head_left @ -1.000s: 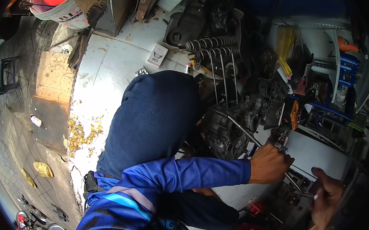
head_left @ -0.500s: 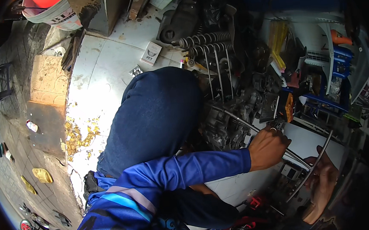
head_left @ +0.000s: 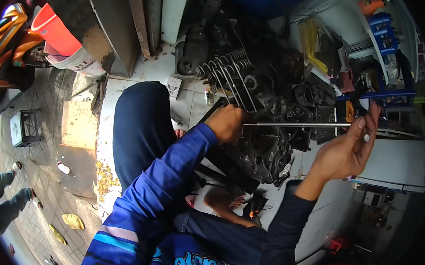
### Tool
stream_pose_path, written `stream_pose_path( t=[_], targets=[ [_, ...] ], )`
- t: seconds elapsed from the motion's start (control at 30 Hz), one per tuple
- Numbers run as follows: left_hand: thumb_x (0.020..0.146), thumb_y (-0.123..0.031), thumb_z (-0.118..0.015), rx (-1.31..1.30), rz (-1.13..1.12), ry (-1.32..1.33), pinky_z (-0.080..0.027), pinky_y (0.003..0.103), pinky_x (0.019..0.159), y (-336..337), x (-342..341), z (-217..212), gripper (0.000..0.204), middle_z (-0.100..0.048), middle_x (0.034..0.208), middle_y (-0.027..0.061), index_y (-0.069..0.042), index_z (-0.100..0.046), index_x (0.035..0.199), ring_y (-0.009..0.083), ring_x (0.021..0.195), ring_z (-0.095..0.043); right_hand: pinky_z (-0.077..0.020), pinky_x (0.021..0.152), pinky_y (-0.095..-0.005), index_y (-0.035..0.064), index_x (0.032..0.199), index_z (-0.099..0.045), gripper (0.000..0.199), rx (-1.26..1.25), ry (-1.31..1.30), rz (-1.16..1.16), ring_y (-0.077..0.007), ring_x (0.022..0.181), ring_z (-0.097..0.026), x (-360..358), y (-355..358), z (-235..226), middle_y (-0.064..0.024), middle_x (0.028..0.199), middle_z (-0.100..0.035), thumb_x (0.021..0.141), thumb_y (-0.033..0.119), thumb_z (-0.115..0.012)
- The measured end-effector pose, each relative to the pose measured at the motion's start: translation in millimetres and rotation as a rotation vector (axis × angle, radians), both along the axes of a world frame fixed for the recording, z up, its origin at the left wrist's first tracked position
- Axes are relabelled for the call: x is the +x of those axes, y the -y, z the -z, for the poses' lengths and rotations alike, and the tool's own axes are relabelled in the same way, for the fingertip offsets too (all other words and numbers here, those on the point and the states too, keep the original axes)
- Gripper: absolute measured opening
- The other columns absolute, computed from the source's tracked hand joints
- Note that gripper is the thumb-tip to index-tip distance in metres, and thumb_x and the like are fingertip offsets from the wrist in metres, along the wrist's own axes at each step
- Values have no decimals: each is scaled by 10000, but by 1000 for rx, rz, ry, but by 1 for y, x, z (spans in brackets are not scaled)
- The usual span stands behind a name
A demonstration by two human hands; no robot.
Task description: Installing and tightening bolts on a motorcycle engine crankcase using a T-handle socket wrench.
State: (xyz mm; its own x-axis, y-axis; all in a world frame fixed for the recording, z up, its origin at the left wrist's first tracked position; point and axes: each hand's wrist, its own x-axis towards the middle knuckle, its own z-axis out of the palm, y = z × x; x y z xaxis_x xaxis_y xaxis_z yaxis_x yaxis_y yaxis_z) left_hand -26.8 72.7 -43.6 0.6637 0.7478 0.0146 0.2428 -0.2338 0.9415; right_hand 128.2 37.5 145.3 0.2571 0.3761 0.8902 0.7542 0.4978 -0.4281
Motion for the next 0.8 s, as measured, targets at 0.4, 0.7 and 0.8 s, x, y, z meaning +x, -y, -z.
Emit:
stream_pose_path(
  t=[0.4, 0.7, 0.8],
  targets=[
    [752, -143, -675, 306, 93, -181, -518, 417, 676, -14, 5, -5, 187, -667, 789, 193, 7, -676, 864, 363, 759, -650, -195, 390, -249, 40, 1008, -584, 355, -459, -1140, -1263, -72, 374, -217, 17, -15, 10, 29, 496, -337, 1026, 356, -424],
    [793, -328, -715, -35, 406, -54, -464, 402, 874, -65, -5, 62, 426, -667, 1041, 133, -62, -648, 1119, 281, 1047, -596, -568, 699, -277, -29, 1039, -608, 236, 89, -1082, -832, -145, 782, -666, -17, -12, 37, -105, 899, -685, 833, 27, -710],
    [791, -294, -730, -35, 369, -167, -451, 412, 920, -68, -9, 48, 443, -637, 1114, 144, -56, -623, 1149, 290, 1094, -574, -465, 567, -217, -42, 884, -701, 116, -60, -890, -842, -69, 635, -579, -2, -7, 34, -37, 693, -650, 850, 68, -713]
  ],
)
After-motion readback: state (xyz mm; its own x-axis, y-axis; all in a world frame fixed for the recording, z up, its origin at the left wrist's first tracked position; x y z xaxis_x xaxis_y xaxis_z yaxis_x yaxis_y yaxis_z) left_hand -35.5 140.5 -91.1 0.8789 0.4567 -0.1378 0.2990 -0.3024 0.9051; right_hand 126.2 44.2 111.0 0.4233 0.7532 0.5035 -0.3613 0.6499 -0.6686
